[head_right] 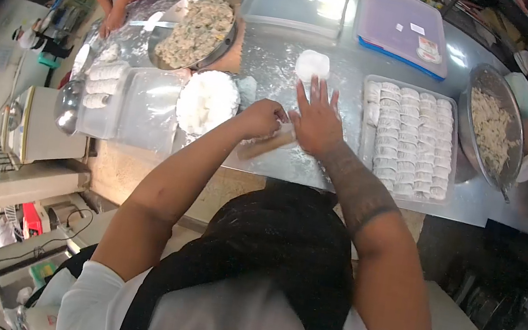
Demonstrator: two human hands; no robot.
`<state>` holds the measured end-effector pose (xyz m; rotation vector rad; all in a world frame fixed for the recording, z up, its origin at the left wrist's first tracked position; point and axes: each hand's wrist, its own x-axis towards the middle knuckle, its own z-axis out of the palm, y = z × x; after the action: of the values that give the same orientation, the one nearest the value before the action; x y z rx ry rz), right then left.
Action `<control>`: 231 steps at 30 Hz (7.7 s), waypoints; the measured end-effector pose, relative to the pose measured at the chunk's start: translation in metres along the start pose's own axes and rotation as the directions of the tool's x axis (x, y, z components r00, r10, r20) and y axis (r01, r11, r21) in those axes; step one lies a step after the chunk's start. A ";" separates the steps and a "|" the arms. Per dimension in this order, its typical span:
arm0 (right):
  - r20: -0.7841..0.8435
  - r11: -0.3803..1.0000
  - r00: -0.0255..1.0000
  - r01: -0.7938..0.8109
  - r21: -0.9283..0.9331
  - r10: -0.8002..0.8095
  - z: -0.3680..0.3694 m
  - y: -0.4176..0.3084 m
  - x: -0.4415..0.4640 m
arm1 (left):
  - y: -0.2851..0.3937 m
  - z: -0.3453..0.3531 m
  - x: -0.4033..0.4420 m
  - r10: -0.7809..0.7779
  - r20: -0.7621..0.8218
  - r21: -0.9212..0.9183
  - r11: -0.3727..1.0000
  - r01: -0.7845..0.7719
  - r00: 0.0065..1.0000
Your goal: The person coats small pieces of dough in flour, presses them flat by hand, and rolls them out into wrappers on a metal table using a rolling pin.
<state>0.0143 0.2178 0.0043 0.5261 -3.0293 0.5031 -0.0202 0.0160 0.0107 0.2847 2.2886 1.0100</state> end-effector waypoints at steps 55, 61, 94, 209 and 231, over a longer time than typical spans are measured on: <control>0.035 0.993 0.996 0.086 -0.084 -0.083 0.014 -0.008 0.030 | -0.002 0.008 -0.010 0.030 -0.153 0.261 0.965 0.011 0.988; 0.220 0.995 0.974 0.067 -0.073 -0.049 -0.028 -0.001 -0.070 | -0.026 0.021 -0.006 -0.316 -0.008 -0.624 0.743 0.242 0.949; 0.226 0.980 0.962 0.179 -0.091 -0.155 -0.012 -0.009 -0.014 | -0.004 -0.006 -0.032 -0.238 -0.020 0.228 0.945 0.236 0.971; 0.065 1.000 0.998 -0.015 0.024 0.013 -0.010 -0.003 -0.104 | 0.014 0.012 -0.024 0.272 -0.063 0.456 0.864 -0.214 0.960; 0.126 1.000 0.992 0.021 0.013 -0.022 -0.015 -0.002 -0.106 | 0.017 0.010 -0.005 0.252 -0.270 0.382 0.914 -0.137 0.929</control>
<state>0.1147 0.2558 0.0108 0.6131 -3.1382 0.5049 -0.0109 0.0314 0.0199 0.5491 2.7838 0.7679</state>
